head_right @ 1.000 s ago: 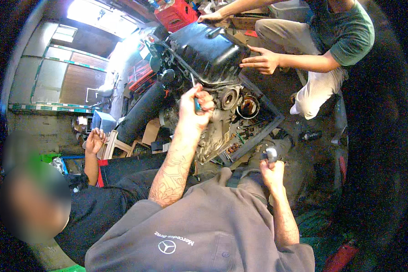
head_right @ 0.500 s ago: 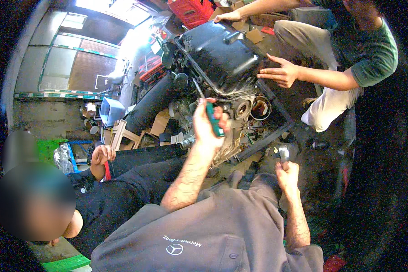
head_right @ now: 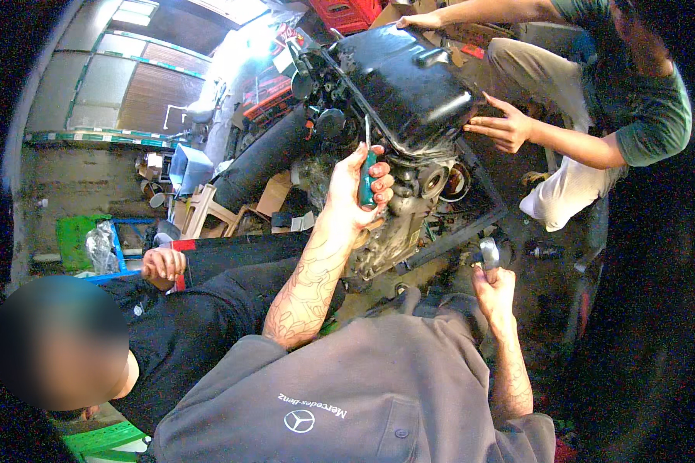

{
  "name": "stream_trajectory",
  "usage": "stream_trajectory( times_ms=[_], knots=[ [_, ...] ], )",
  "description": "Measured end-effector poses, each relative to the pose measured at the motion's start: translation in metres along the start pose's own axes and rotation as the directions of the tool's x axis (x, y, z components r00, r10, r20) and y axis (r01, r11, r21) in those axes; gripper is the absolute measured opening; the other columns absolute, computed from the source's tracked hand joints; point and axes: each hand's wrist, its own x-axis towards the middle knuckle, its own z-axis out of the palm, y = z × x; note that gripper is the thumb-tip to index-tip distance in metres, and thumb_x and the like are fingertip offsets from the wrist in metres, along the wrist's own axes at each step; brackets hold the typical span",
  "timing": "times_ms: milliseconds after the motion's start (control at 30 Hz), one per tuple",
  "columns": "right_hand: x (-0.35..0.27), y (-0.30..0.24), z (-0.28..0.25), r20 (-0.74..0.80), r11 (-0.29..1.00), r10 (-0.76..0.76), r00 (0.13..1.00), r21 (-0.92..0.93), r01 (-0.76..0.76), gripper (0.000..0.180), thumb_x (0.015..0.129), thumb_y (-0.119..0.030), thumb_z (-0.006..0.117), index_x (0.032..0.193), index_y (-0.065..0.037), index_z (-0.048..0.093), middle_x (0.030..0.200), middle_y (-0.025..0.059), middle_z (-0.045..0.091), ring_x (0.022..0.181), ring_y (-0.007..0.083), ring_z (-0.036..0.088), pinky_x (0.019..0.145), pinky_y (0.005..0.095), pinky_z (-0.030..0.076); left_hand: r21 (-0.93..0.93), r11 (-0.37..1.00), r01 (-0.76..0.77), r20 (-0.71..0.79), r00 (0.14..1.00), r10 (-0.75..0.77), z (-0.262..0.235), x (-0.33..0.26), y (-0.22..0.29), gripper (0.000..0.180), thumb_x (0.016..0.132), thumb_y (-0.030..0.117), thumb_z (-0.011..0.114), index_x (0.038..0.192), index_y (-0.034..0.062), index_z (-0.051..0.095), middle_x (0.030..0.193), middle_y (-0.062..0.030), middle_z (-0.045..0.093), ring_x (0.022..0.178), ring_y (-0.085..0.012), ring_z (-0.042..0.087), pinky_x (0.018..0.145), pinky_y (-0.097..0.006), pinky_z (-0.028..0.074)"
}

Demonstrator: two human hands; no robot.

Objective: The person uses a screwdriver and wrench to loosen and remove bolts from a car engine block while two others assist by holding and stabilizing the engine. The person removes the valve cover and places it aside, then continues to remove bolts and components from the engine.

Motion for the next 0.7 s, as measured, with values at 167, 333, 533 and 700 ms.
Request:
stream_trajectory(
  times_ms=[167, 333, 533, 700],
  knots=[
    [-0.006, -0.012, 0.006, -0.005, 0.998, -0.067, 0.998, 0.002, 0.067, 0.037, 0.075, -0.009, 0.066, 0.051, -0.003, 0.038, 0.044, 0.0026, 0.032, 0.041, 0.0108, 0.027, 0.040, 0.0316, 0.025, -0.045, 0.999, 0.023, -0.014, 1.000, -0.024, 0.006, 0.002, -0.001, 0.028, 0.095, 0.039, 0.040, 0.096, 0.0112, 0.046, 0.063, -0.0008, 0.044, 0.048, -0.0154, 0.041, 0.042, -0.030, 0.034],
    [-0.011, -0.058, 0.008, 0.034, 0.986, -0.163, 0.986, -0.032, 0.165, 0.024, 0.071, -0.006, 0.065, 0.056, -0.003, 0.047, 0.047, 0.0067, 0.043, 0.042, 0.0147, 0.040, 0.043, 0.0297, 0.034, -0.130, 0.991, 0.014, -0.017, 1.000, -0.017, 0.009, 0.007, 0.000, 0.025, 0.095, 0.037, 0.040, 0.090, 0.0132, 0.046, 0.061, 0.0007, 0.045, 0.049, -0.0144, 0.042, 0.042, -0.029, 0.033],
    [-0.005, -0.124, 0.039, 0.121, 0.790, -0.590, 0.798, -0.114, 0.602, 0.020, 0.067, -0.012, 0.065, 0.058, -0.004, 0.050, 0.052, 0.0119, 0.048, 0.048, 0.0307, 0.052, 0.047, 0.0367, 0.042, -0.269, 0.960, 0.077, 0.020, 0.997, -0.074, 0.016, 0.009, 0.006, 0.027, 0.095, 0.035, 0.043, 0.089, 0.0092, 0.048, 0.060, 0.0007, 0.045, 0.050, -0.0138, 0.042, 0.043, -0.028, 0.035],
    [0.012, -0.147, 0.058, 0.220, 0.980, -0.196, 0.956, 0.006, 0.200, 0.014, 0.072, -0.012, 0.060, 0.062, -0.003, 0.056, 0.052, 0.0127, 0.051, 0.045, 0.0148, 0.046, 0.046, 0.0322, 0.040, -0.274, 0.958, 0.088, 0.061, 0.995, -0.074, 0.016, 0.008, 0.010, 0.027, 0.095, 0.034, 0.043, 0.089, 0.0079, 0.047, 0.060, -0.0009, 0.046, 0.051, -0.0141, 0.045, 0.045, -0.028, 0.039]
  ],
)
